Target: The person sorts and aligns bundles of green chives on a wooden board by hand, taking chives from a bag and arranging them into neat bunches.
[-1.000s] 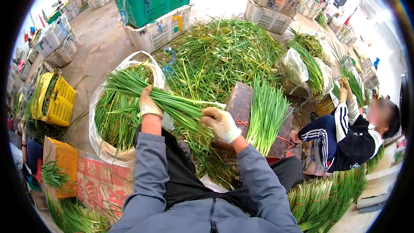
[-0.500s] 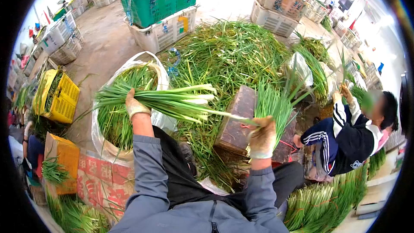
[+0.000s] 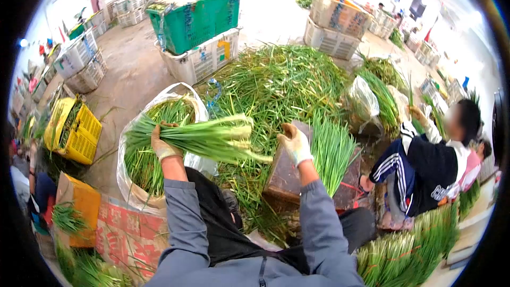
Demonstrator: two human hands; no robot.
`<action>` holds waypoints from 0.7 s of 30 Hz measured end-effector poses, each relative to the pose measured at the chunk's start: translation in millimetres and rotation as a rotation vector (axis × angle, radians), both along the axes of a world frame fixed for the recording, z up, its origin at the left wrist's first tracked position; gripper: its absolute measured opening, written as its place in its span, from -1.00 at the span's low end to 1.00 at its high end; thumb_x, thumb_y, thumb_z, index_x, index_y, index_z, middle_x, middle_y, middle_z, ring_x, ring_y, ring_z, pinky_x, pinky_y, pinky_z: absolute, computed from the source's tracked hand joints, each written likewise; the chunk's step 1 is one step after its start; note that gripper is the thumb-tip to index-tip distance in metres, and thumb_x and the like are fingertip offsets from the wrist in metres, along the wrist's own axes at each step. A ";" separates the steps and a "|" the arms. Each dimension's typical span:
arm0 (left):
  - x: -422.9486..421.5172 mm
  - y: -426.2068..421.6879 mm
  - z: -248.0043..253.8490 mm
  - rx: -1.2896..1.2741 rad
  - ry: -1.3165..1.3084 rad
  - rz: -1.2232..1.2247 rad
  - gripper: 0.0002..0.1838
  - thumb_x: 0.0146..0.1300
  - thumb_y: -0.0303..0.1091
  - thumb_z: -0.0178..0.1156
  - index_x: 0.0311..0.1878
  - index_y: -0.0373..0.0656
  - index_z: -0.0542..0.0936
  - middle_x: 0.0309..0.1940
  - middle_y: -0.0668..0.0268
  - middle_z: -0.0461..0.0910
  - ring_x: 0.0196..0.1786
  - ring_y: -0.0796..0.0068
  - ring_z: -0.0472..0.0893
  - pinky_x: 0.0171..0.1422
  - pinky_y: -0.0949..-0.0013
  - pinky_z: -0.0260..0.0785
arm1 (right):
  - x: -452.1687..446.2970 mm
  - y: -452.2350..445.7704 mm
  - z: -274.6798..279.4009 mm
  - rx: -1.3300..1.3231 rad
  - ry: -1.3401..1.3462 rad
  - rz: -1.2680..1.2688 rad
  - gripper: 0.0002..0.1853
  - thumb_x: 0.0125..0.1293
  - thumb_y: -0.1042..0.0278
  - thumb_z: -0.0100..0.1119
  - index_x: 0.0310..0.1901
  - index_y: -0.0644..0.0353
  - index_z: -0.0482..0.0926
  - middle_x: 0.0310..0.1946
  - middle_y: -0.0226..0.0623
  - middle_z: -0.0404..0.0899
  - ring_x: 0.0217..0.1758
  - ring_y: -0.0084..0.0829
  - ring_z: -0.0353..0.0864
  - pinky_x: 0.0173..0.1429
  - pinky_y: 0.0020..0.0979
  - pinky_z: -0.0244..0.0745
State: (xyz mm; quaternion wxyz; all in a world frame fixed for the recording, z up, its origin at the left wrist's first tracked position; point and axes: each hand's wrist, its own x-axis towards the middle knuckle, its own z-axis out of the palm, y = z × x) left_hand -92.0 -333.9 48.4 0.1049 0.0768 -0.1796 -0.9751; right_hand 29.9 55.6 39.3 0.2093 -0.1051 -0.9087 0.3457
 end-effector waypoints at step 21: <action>31.7 32.0 19.8 0.042 0.559 -0.570 -0.40 0.25 -0.29 0.25 0.33 -0.24 0.37 -0.29 0.32 0.51 -0.16 0.33 0.59 0.14 0.13 0.40 | 39.4 -123.5 44.1 -0.012 0.263 0.509 -0.76 0.22 0.42 0.30 -0.06 0.06 0.71 -0.26 -0.20 0.71 -0.26 -0.13 0.70 -0.18 -0.23 0.62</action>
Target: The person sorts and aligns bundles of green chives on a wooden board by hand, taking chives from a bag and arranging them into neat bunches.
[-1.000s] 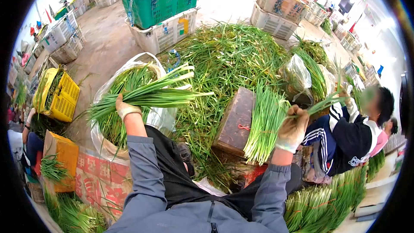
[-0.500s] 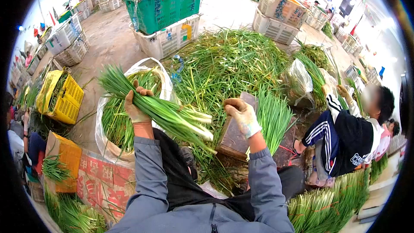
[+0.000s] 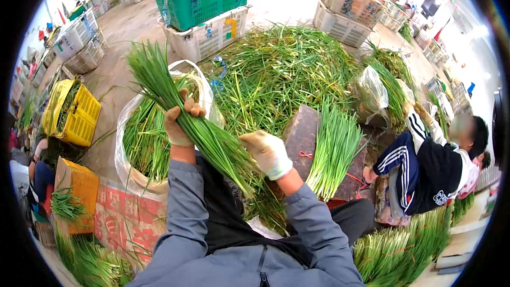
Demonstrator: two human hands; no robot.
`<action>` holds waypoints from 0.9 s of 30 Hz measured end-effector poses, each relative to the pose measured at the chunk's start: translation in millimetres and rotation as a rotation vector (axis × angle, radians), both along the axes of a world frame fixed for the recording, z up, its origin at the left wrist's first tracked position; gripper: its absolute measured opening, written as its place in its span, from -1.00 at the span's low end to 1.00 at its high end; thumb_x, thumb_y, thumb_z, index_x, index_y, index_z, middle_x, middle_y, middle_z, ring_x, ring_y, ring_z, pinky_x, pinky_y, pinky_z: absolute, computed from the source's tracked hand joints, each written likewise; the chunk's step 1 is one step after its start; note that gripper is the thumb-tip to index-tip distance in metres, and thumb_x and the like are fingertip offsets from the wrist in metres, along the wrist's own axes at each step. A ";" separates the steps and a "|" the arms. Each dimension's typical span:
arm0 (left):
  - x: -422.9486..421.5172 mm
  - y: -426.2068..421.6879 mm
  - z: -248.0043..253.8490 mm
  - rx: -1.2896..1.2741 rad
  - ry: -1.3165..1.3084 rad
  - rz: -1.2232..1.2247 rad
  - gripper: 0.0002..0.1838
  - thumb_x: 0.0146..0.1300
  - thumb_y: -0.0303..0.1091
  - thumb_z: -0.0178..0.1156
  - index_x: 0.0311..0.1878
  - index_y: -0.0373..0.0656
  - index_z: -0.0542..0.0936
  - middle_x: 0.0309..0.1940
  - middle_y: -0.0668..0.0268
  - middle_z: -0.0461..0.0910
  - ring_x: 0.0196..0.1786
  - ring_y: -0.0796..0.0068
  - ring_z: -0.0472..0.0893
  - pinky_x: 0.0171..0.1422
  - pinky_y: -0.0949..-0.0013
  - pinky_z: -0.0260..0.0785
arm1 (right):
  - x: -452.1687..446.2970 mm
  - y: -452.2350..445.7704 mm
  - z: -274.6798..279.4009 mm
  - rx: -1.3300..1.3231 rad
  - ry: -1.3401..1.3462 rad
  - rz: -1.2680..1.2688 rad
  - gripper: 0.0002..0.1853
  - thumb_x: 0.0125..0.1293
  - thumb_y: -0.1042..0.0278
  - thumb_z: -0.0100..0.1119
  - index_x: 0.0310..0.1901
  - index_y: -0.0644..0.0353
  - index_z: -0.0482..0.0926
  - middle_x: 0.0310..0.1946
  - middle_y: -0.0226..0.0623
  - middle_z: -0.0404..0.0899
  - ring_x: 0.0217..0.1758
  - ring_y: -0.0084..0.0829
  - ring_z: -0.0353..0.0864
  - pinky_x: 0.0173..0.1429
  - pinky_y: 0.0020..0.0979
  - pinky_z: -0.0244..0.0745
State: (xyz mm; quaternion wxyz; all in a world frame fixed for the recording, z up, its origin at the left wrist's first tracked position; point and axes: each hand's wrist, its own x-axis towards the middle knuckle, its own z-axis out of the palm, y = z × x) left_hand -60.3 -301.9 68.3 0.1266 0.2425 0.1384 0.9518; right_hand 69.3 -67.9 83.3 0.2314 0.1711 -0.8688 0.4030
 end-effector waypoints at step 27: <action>-7.4 -31.3 6.3 0.275 0.110 0.075 -0.29 0.23 -0.39 0.27 0.45 -0.19 0.28 -0.24 0.38 0.43 -0.09 0.38 0.56 0.27 0.17 0.38 | -81.9 272.9 -50.5 -1.795 0.386 -0.711 -0.98 0.47 0.40 0.16 -0.15 0.07 0.57 -0.42 -0.41 0.58 -0.45 -0.48 0.53 -0.40 -0.44 0.57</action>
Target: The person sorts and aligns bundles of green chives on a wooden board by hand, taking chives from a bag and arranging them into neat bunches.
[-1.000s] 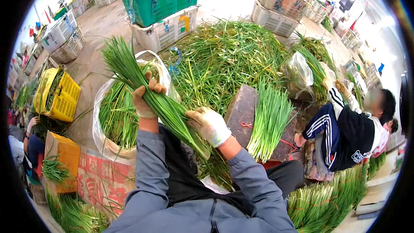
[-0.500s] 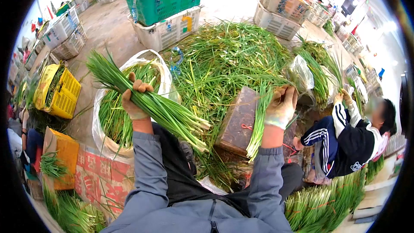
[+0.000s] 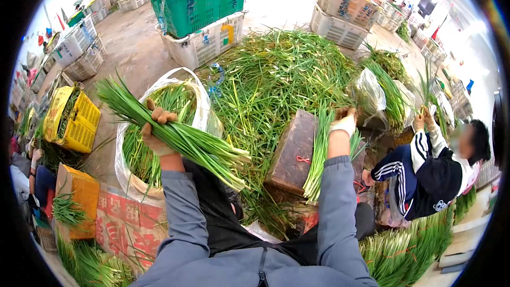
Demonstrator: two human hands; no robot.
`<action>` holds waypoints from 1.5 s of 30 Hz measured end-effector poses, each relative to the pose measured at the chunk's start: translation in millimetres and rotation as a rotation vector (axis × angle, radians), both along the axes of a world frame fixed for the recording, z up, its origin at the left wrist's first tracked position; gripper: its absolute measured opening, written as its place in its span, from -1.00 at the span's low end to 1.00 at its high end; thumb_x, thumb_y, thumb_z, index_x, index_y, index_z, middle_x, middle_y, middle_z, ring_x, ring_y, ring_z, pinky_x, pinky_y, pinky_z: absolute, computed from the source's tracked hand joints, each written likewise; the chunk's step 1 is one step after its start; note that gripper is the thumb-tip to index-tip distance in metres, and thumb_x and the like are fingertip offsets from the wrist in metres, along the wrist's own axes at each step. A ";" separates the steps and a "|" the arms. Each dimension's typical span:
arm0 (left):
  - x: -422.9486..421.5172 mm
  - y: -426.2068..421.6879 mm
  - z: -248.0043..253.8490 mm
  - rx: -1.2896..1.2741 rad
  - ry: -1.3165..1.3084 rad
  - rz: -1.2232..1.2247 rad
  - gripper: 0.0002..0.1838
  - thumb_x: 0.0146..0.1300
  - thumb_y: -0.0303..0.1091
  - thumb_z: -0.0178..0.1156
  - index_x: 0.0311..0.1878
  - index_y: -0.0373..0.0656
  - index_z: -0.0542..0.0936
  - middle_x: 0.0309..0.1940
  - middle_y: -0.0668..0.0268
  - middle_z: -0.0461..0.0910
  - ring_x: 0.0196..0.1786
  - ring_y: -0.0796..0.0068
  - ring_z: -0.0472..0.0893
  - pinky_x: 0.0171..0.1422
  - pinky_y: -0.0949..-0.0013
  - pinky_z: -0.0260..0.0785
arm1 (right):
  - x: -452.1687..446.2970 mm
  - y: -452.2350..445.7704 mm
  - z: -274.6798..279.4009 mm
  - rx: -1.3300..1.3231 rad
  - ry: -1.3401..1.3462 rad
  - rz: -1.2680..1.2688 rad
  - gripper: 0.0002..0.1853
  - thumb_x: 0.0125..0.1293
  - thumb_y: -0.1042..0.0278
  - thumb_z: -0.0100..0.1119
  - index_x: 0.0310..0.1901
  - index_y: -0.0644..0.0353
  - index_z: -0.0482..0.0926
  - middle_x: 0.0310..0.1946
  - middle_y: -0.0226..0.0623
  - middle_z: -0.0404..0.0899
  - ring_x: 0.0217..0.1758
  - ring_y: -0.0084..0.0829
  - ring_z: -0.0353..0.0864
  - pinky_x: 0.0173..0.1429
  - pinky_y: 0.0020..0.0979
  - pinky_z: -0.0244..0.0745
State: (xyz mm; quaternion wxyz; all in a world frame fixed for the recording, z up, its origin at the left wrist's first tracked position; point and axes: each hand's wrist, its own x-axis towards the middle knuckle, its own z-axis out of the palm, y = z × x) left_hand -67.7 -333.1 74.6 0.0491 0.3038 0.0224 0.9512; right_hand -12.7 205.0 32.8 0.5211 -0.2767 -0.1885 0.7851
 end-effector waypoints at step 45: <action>-23.5 33.5 -5.0 0.035 -0.111 -0.016 -0.35 0.24 -0.33 0.23 0.41 -0.22 0.35 -0.18 0.37 0.52 -0.12 0.46 0.54 0.19 0.24 0.37 | 78.0 -180.1 6.9 1.065 -0.588 1.463 -0.33 0.36 0.22 0.23 0.43 0.26 0.29 0.21 -0.07 0.56 0.17 -0.31 0.61 0.19 -0.36 0.57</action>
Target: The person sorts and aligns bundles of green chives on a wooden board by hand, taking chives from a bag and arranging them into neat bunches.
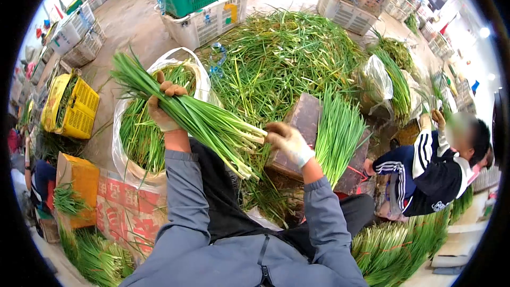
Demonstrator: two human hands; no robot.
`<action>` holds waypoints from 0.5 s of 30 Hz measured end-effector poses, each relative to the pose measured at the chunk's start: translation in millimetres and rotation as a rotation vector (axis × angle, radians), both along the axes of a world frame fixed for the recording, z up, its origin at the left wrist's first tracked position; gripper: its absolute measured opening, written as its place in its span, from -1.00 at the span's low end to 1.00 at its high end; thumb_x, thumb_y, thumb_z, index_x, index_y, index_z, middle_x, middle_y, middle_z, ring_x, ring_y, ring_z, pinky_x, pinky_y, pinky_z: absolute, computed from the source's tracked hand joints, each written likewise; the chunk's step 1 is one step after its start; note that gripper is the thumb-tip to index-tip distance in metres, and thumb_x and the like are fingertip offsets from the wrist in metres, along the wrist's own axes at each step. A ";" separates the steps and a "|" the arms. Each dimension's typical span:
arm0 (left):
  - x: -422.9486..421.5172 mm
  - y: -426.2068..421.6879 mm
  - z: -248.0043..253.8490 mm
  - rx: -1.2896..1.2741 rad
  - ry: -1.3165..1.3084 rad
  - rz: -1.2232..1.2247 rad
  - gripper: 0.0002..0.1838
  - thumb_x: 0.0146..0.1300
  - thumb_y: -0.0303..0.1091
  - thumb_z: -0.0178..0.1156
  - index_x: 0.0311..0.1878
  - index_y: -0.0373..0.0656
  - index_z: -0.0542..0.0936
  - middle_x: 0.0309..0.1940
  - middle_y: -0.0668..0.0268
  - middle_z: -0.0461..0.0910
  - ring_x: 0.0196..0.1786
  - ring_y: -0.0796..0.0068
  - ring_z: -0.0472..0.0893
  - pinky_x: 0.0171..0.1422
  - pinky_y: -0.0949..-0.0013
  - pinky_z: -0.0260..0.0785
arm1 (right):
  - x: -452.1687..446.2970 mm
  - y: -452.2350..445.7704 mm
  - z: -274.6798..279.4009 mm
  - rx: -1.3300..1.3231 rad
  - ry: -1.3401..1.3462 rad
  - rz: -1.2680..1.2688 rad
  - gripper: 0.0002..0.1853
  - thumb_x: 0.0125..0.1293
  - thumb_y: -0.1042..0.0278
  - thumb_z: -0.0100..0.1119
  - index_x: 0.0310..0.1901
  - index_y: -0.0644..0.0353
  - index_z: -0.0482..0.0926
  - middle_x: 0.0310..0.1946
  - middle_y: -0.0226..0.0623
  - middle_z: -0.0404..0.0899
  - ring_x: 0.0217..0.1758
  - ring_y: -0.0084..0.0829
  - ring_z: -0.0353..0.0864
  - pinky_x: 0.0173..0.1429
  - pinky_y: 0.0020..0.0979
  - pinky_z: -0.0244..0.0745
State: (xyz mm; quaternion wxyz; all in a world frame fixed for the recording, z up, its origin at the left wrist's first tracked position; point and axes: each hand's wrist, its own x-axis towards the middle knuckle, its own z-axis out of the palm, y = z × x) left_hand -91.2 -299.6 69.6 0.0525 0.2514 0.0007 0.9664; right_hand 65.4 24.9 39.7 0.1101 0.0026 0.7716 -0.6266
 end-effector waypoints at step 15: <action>-2.2 -14.3 -8.7 -0.019 -0.053 0.035 -0.35 0.22 -0.37 0.24 0.41 -0.23 0.36 -0.15 0.34 0.51 -0.08 0.39 0.53 0.25 0.20 0.34 | 86.6 -64.4 26.3 -0.190 -0.186 -0.096 -0.62 0.38 0.43 0.21 0.19 0.33 0.48 -0.14 -0.24 0.65 -0.33 -0.58 0.64 -0.31 -0.54 0.56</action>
